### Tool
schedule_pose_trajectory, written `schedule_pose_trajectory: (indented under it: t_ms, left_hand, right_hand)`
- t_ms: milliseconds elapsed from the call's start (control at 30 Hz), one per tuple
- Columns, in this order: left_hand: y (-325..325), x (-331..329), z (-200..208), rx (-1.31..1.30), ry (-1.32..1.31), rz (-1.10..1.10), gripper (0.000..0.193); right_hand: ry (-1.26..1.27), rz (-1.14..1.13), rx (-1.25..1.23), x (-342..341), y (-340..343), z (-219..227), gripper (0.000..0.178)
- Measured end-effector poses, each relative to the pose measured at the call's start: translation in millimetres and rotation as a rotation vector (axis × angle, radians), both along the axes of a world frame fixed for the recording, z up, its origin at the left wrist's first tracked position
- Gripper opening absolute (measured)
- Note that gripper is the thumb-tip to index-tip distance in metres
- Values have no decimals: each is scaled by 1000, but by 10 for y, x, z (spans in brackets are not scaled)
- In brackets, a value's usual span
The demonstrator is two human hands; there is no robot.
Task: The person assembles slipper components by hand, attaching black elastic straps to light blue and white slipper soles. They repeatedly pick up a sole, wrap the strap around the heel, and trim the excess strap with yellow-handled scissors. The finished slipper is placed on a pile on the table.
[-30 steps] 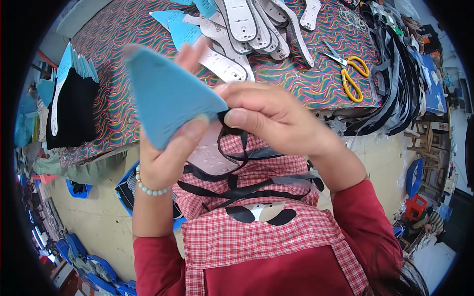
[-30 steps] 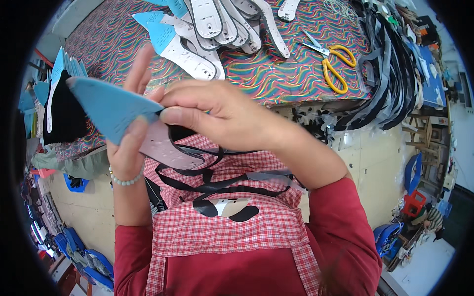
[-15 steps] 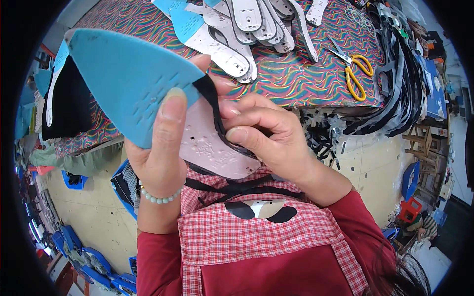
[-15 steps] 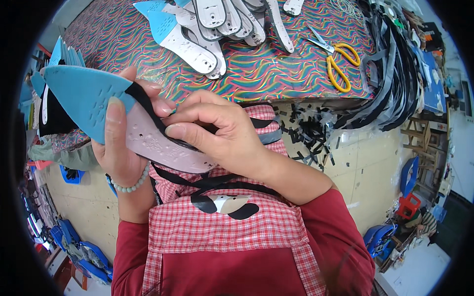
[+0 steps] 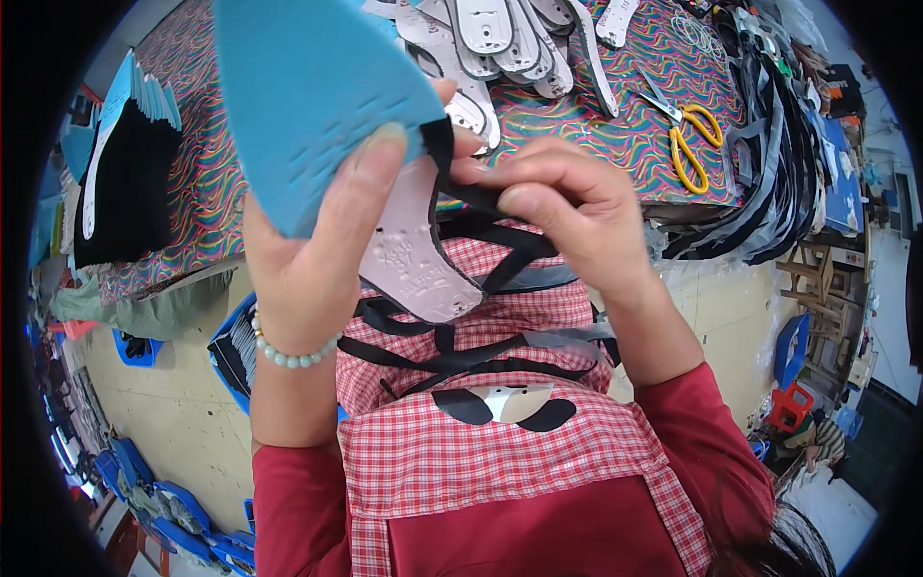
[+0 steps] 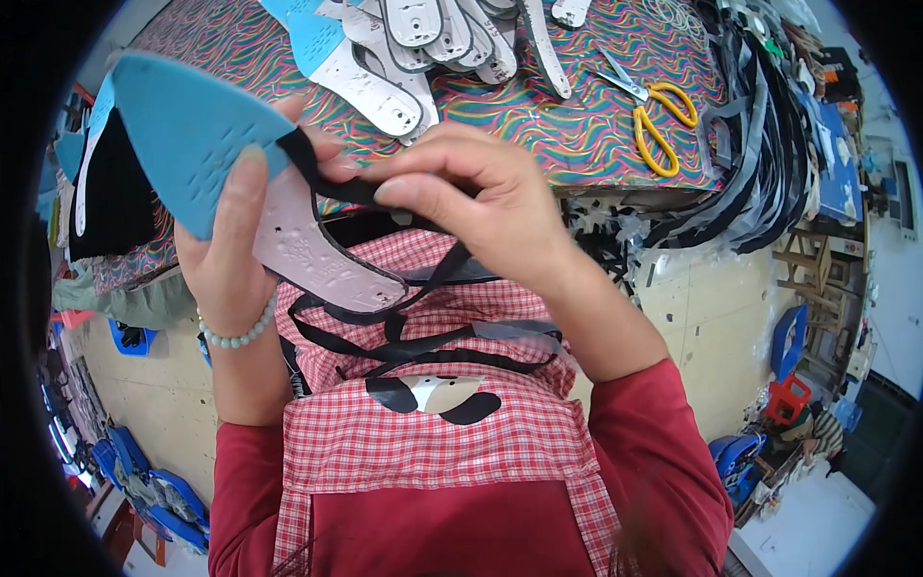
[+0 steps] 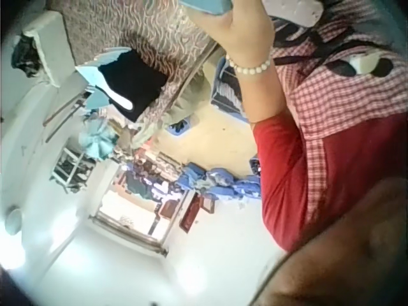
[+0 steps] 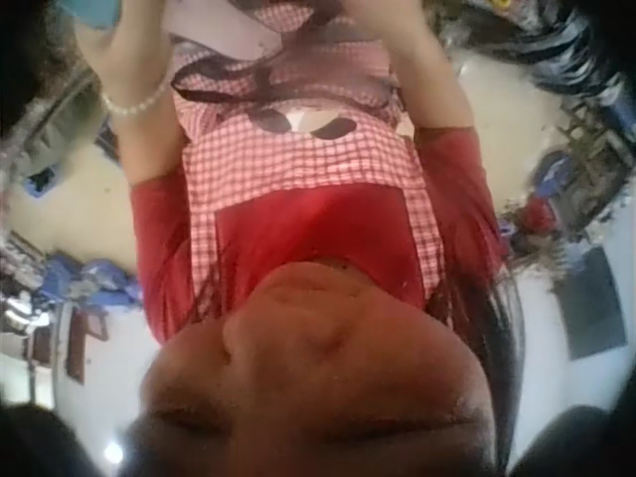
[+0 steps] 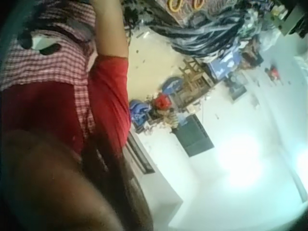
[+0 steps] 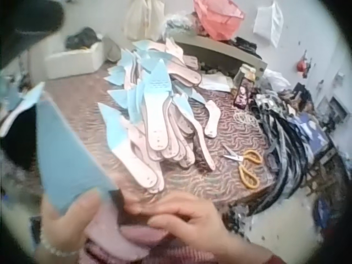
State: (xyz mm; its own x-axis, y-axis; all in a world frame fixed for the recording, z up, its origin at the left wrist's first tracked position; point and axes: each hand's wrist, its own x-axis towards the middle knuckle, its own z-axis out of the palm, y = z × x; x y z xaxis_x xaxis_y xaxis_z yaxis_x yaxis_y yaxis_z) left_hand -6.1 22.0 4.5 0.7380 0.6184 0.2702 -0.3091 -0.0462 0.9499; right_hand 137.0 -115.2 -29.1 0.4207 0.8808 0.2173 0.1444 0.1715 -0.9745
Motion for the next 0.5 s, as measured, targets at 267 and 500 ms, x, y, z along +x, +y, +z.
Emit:
schedule_pose_trajectory:
  t_ms: [267,500]
  left_hand:
    - [-50,48,-52,7,-5,45,38]
    - [16,191,4,-86,167,-10,27]
  right_hand:
    - [278,36,9,-309,56,-212,15]
    - [71,-20,-166,-396,123,-114,13]
